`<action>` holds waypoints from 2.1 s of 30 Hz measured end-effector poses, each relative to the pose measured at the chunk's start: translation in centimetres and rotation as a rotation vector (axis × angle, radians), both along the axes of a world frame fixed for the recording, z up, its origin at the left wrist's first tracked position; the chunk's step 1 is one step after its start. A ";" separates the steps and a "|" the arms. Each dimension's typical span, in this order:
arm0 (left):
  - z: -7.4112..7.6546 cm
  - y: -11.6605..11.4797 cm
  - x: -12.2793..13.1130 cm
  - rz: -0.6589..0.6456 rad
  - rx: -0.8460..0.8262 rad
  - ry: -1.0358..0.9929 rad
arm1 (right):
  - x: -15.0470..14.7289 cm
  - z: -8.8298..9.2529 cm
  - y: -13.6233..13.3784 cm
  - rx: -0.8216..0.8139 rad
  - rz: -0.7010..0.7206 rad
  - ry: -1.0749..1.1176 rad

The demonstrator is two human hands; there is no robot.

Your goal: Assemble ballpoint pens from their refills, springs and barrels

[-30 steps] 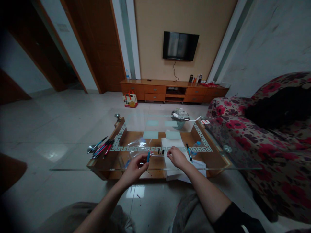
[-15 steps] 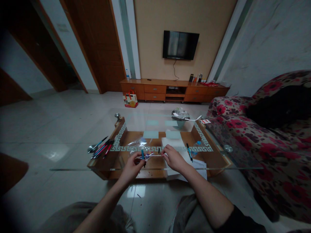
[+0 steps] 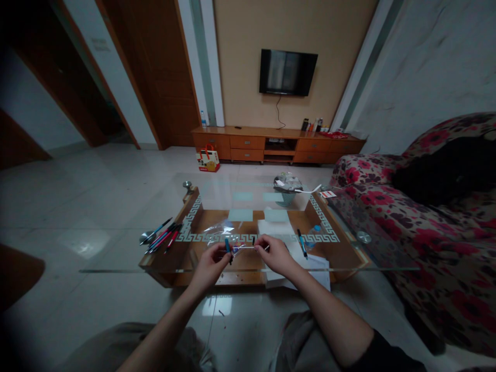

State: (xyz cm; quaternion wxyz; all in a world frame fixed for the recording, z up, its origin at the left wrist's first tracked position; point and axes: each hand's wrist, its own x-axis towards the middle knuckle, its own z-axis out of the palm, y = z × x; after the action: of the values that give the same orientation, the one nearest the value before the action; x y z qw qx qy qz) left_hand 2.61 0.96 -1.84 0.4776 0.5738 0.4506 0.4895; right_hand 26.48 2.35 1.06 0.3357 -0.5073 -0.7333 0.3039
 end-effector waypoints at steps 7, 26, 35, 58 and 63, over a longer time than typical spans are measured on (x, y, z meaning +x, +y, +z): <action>-0.1 0.0 0.2 -0.043 -0.005 -0.048 | -0.9 -1.0 0.6 -0.277 -0.107 0.568; 0.9 -1.1 0.9 -0.251 -0.012 0.043 | -1.1 -0.1 0.3 -0.355 -0.199 0.750; 0.1 -1.0 0.8 -0.220 0.033 0.134 | -0.3 0.5 0.6 -0.215 -0.313 0.799; 1.6 -1.2 0.6 -0.238 0.129 0.218 | -1.4 0.0 0.0 -0.315 -0.071 0.665; 1.3 -1.4 0.8 -0.299 0.087 0.187 | -1.6 0.0 -0.1 -0.325 -0.067 0.642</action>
State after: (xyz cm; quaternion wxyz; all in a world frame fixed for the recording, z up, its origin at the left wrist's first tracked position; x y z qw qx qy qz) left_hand 3.38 -0.45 -0.52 0.4759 0.6976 0.3808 0.3767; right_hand 24.85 2.26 1.03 0.4735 -0.4563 -0.5157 0.5492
